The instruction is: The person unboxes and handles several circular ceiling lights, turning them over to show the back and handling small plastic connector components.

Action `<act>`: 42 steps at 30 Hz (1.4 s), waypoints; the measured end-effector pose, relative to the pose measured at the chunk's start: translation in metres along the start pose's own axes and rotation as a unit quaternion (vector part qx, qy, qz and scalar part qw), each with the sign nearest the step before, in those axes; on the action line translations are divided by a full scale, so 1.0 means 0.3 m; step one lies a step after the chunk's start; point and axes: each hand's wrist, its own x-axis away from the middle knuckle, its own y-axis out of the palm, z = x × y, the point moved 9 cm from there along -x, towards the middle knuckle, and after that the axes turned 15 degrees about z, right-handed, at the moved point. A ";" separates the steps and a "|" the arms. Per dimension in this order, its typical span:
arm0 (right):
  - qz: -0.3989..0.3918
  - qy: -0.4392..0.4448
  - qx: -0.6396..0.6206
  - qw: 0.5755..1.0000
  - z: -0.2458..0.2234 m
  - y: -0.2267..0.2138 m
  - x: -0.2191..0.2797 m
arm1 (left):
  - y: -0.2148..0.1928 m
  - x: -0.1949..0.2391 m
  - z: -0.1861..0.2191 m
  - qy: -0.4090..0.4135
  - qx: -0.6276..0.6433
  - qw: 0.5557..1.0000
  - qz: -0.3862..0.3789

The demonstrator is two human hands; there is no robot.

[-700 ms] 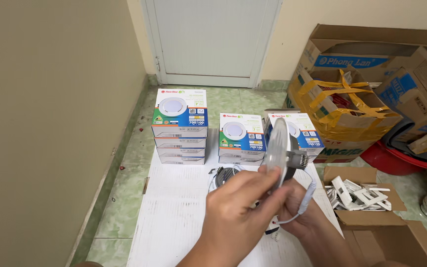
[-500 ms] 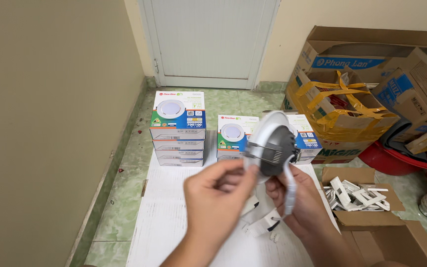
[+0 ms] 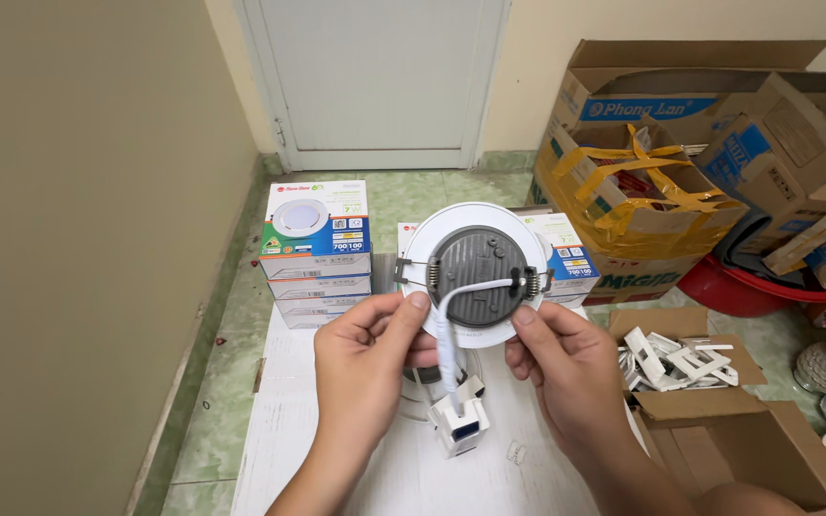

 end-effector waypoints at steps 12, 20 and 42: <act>0.035 -0.323 0.197 0.925 -0.306 0.069 0.205 | 0.067 -0.031 -0.251 -0.122 0.034 0.983 -0.131; 0.024 -0.392 0.213 0.895 -0.372 0.128 0.272 | 0.080 -0.053 -0.306 -0.112 0.096 0.977 -0.151; 0.027 0.008 -0.073 0.997 -0.164 -0.121 0.012 | 0.109 0.358 -0.138 -0.094 -0.128 0.880 -0.447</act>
